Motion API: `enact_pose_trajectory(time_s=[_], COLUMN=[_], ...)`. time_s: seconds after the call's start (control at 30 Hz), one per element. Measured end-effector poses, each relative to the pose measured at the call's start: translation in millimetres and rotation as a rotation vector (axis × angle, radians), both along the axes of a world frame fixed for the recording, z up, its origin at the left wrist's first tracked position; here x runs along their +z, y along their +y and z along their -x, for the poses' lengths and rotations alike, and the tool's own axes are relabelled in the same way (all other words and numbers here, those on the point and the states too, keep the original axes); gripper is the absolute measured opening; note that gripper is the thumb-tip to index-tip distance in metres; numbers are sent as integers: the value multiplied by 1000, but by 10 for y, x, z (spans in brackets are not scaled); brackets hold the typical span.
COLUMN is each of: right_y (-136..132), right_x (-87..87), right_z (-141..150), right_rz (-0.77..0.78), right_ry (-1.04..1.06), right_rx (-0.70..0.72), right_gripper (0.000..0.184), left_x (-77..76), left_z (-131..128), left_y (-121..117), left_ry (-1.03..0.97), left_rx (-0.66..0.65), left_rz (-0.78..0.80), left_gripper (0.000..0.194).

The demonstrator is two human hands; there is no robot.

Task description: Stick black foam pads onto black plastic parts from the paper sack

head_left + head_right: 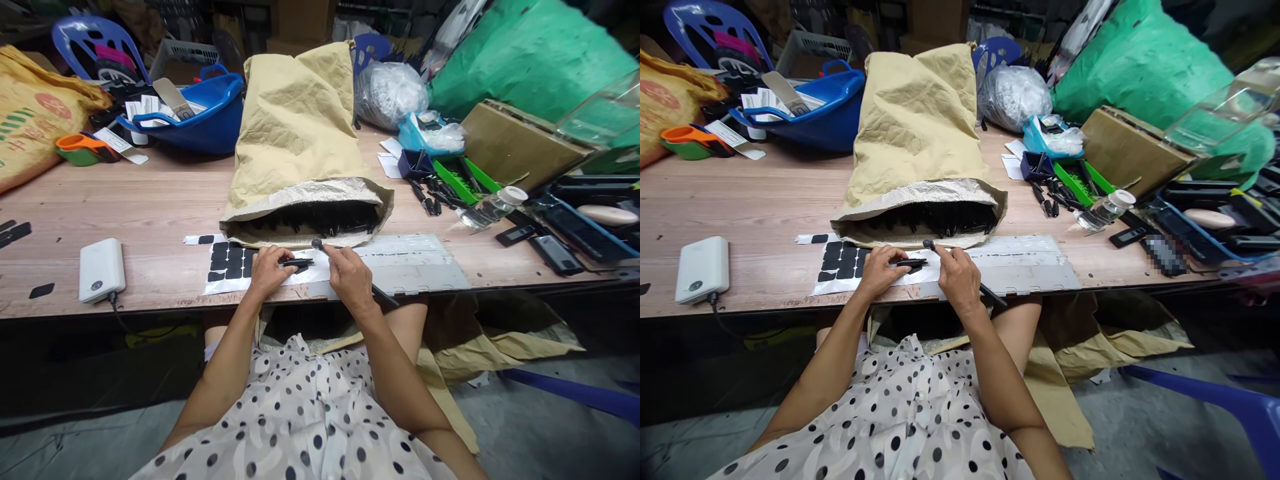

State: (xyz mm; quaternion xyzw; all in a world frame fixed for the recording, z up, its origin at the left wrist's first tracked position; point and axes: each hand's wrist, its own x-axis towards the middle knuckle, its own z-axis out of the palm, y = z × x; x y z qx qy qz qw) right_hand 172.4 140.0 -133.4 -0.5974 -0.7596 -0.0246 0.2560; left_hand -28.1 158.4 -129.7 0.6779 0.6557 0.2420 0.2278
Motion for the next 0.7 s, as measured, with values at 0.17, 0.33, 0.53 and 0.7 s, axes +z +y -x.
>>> enact_pose_trajectory(time_s=[0.17,0.33,0.53,0.7], right_y=[109,98,81,80], right_x=[-138,-262,-309,-319], right_z=[-64,-28,-6,-13], right_rz=[0,-55,-79,-86], right_ry=[-31,-59,-111,-124], right_rx=[-47,-79,-91,-80], right_gripper=[44,44,42,42], left_x=[34,51,-4,-64], left_z=[1,9,20,45], left_y=[-15,-30,-41,-25], left_ry=[17,32,43,47], left_rx=[-18,-43,-69,-93], left_rz=[13,15,-27,-56], left_gripper=[14,16,16,14])
